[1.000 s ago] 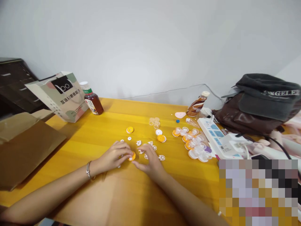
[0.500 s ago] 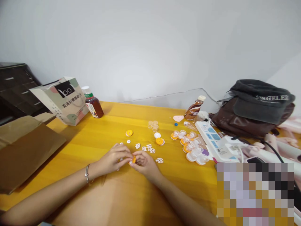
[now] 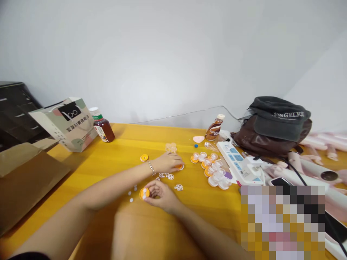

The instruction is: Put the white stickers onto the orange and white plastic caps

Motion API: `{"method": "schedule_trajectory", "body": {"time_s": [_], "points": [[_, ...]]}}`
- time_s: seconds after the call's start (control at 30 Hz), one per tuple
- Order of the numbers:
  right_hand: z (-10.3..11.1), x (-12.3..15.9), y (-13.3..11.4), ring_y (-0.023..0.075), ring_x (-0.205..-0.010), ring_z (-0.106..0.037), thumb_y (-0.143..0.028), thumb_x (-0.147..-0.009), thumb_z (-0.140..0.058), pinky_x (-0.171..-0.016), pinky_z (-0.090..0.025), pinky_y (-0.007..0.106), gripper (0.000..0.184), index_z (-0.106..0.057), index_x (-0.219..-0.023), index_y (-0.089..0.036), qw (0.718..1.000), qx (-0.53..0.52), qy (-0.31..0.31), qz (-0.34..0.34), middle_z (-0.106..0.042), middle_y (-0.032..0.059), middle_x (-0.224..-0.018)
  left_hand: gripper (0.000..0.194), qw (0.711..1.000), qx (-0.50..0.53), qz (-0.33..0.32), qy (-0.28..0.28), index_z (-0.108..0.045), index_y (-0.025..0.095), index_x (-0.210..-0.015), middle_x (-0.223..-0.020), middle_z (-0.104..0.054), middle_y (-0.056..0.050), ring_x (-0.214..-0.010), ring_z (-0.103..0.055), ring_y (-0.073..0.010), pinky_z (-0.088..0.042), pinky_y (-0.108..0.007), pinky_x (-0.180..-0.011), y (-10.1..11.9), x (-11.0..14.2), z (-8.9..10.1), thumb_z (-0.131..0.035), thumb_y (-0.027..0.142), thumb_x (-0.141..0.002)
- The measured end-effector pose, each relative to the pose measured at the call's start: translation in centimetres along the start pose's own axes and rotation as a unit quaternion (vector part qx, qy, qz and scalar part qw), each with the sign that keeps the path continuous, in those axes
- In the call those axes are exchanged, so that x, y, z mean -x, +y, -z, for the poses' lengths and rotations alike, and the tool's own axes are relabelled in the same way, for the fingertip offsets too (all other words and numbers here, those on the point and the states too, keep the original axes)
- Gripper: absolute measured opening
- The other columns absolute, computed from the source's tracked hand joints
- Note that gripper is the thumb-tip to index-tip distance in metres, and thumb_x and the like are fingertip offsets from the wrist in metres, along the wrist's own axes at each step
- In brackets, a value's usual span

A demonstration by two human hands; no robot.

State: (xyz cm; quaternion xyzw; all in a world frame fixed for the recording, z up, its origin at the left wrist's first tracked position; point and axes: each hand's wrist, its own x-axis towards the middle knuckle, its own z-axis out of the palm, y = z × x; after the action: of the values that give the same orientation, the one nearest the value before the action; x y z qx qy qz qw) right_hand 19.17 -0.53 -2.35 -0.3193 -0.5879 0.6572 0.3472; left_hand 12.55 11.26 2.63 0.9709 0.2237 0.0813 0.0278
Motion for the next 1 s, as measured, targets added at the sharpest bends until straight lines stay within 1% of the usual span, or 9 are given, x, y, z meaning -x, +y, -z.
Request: {"method": "schedule_trajectory", "body": {"time_s": [0.33,0.47,0.57,0.67,0.77,0.83,0.93,0.97,1.0], "points": [[-0.1,0.0,-0.3,0.0114,-0.071,-0.058,-0.029,-0.064,-0.072,-0.072,-0.046,0.028,0.033,-0.054,-0.09,-0.019,1.0,0.011,-0.007,0.003,-0.062,0.0002,-0.079,0.028,0.996,0.021,0.079,0.029,-0.057,0.023,-0.101,-0.099,-0.06,-0.002,-0.094,-0.053,-0.0195,-0.033,-0.029,-0.077,-2.1,3.9,0.1,-0.057,0.035,-0.076],[-0.1,0.0,-0.2,0.0119,-0.072,-0.059,-0.03,-0.064,-0.072,-0.072,-0.047,0.029,0.034,-0.054,-0.09,-0.019,1.0,0.011,-0.006,0.004,-0.062,0.0003,-0.079,0.026,0.994,0.037,0.088,0.049,-0.059,0.02,-0.097,-0.097,-0.06,-0.004,-0.094,-0.053,-0.0198,-0.034,-0.029,-0.077,-1.9,3.1,-0.3,-0.051,0.04,-0.081],[0.0,0.0,0.0,0.0117,-0.072,-0.059,-0.029,-0.065,-0.072,-0.072,-0.046,0.029,0.034,-0.054,-0.091,-0.019,1.0,0.007,-0.006,0.004,-0.062,0.0003,-0.079,0.021,0.992,0.049,0.099,0.068,-0.061,0.017,-0.091,-0.096,-0.059,-0.007,-0.095,-0.052,-0.0209,-0.036,-0.03,-0.077,-1.7,1.8,-0.7,-0.047,0.031,-0.084],[0.1,0.0,0.2,0.0114,-0.072,-0.058,-0.028,-0.065,-0.072,-0.072,-0.046,0.028,0.033,-0.054,-0.091,-0.019,1.0,0.007,-0.01,0.007,-0.062,0.0004,-0.08,0.013,0.988,0.07,0.107,0.081,-0.062,0.014,-0.082,-0.095,-0.058,-0.009,-0.093,-0.052,-0.0214,-0.037,-0.03,-0.077,-1.7,0.7,-1.0,-0.051,0.022,-0.08],[0.1,0.1,0.0,0.0112,-0.072,-0.058,-0.027,-0.066,-0.072,-0.072,-0.045,0.028,0.033,-0.055,-0.092,-0.019,1.0,0.005,-0.008,0.002,-0.062,0.0005,-0.08,0.008,0.983,0.106,0.107,0.102,-0.061,0.013,-0.074,-0.092,-0.058,-0.009,-0.091,-0.053,-0.0204,-0.038,-0.03,-0.08,-1.7,0.4,-0.4,-0.054,0.015,-0.076],[0.0,0.1,-0.1,0.011,-0.072,-0.058,-0.028,-0.065,-0.072,-0.072,-0.045,0.028,0.033,-0.055,-0.091,-0.019,1.0,0.002,-0.003,0.0,-0.062,0.0003,-0.079,0.007,0.977,0.131,0.108,0.128,-0.06,0.014,-0.077,-0.095,-0.057,-0.009,-0.094,-0.052,-0.0195,-0.038,-0.03,-0.084,-1.6,1.2,0.6,-0.053,0.015,-0.077],[0.0,0.1,-0.2,0.0106,-0.071,-0.058,-0.028,-0.065,-0.073,-0.072,-0.046,0.027,0.033,-0.055,-0.091,-0.019,1.0,-0.004,0.0,-0.001,-0.062,0.0003,-0.08,0.01,0.953,0.213,0.122,0.179,-0.056,0.014,-0.085,-0.107,-0.055,-0.009,-0.101,-0.051,-0.0174,-0.039,-0.029,-0.087,-1.2,3.9,2.5,-0.049,0.021,-0.083],[0.0,0.0,-0.1,0.0105,-0.07,-0.058,-0.029,-0.065,-0.073,-0.071,-0.046,0.027,0.033,-0.055,-0.091,-0.019,1.0,-0.007,0.001,-0.001,-0.062,0.0003,-0.08,0.01,0.903,0.352,0.142,0.204,-0.055,0.014,-0.084,-0.106,-0.056,-0.009,-0.1,-0.052,-0.0175,-0.041,-0.029,-0.085,-1.0,5.2,3.2,-0.051,0.022,-0.083],[0.1,0.0,-0.1,0.0104,-0.07,-0.058,-0.029,-0.065,-0.072,-0.07,-0.046,0.027,0.033,-0.055,-0.091,-0.019,1.0,-0.011,0.003,-0.001,-0.062,0.0003,-0.08,0.011,0.837,0.483,0.154,0.204,-0.053,0.014,-0.084,-0.102,-0.058,-0.009,-0.095,-0.055,-0.0171,-0.042,-0.029,-0.083,-0.8,6.6,3.7,-0.052,0.025,-0.082]]}}
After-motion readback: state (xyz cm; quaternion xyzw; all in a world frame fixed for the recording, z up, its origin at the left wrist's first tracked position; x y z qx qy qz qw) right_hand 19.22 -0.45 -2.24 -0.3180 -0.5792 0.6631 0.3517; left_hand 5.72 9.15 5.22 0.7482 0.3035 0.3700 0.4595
